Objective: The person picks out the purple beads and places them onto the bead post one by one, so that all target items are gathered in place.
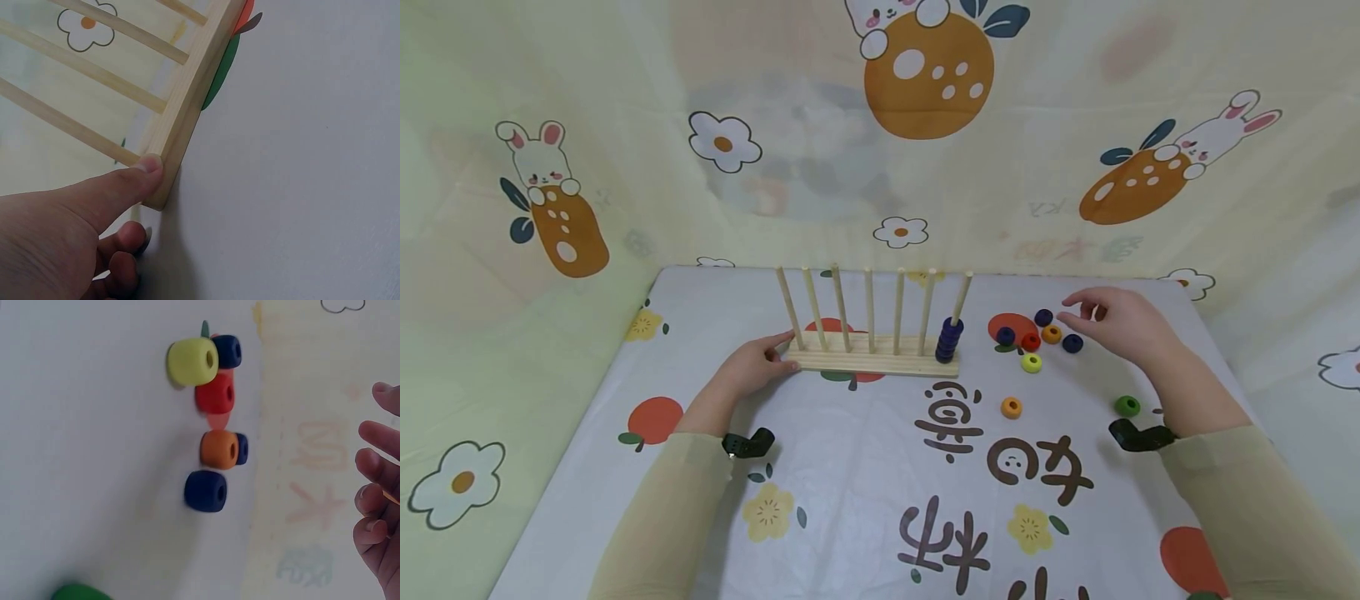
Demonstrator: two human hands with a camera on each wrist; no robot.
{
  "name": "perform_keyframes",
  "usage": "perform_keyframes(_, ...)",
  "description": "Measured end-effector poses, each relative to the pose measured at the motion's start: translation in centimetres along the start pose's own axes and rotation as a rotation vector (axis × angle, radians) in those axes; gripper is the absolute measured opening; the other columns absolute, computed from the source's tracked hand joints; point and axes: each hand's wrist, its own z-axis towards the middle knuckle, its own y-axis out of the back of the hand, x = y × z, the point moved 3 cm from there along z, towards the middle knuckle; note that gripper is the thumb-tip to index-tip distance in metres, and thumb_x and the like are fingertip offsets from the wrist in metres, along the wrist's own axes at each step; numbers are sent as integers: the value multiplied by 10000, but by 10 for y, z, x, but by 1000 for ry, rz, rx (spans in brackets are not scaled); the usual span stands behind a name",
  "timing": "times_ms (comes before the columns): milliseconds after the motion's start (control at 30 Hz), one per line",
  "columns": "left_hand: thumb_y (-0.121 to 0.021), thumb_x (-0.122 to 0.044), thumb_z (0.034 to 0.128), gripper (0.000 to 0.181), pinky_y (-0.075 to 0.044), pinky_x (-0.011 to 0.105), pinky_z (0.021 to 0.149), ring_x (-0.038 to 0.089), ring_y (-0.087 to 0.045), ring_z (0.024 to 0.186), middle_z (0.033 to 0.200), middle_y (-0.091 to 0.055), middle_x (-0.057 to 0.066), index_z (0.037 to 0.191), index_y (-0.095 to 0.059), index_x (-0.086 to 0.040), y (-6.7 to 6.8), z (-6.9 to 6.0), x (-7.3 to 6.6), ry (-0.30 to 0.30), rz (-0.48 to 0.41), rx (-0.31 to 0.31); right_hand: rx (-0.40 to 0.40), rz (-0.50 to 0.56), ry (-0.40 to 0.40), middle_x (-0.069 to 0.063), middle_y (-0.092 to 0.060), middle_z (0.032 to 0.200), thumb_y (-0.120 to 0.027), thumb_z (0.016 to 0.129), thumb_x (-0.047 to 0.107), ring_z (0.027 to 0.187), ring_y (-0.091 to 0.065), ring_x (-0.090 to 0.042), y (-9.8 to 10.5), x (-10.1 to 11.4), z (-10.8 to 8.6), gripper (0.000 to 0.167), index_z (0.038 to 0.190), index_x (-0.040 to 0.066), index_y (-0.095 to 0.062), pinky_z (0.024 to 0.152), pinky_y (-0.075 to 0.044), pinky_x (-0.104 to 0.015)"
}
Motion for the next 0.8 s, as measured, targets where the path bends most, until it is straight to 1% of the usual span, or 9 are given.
perform_keyframes(267, -721, -363, 911, 696, -383, 368, 735, 220, -490, 839, 920, -543, 75, 1525, -412, -253, 0, -2, -1, 8, -3, -6, 46, 2, -60, -105, -581, 980, -600, 899, 621, 919, -493, -294, -12, -25, 3, 647, 1252, 81, -637, 656, -447, -363)
perform_keyframes(333, -720, -365, 912, 698, -383, 367, 733, 219, -489, 840, 920, -541, 76, 1527, -410, -249, 1, -2, -2, 9, -5, -5, 67, 5, -71, -109, -577, 992, -610, 909, 597, 925, -491, -297, -15, -31, 3, 627, 1261, 78, -626, 661, -444, -361)
perform_keyframes(433, -718, -368, 913, 699, -382, 364, 731, 218, -489, 840, 920, -540, 75, 1527, -408, -247, 2, -3, -2, 9, -7, -2, 96, 14, -85, -118, -576, 1001, -629, 933, 519, 927, -488, -304, -19, -40, 5, 573, 1280, 63, -608, 663, -441, -360)
perform_keyframes(533, -716, -367, 915, 698, -379, 360, 726, 214, -486, 837, 918, -538, 73, 1528, -407, -243, 2, -2, -2, 8, -6, 0, 122, 26, -93, -127, -573, 1004, -636, 942, 483, 924, -485, -312, -24, -49, 6, 558, 1288, 47, -598, 661, -431, -358)
perform_keyframes(800, -720, -373, 911, 700, -378, 363, 730, 216, -488, 843, 920, -535, 72, 1528, -408, -260, 0, -1, -1, 20, -7, -3, 189, 41, -152, -170, -562, 1067, -620, 936, 516, 960, -481, -336, -40, -71, 8, 598, 1308, 50, -577, 704, -435, -387)
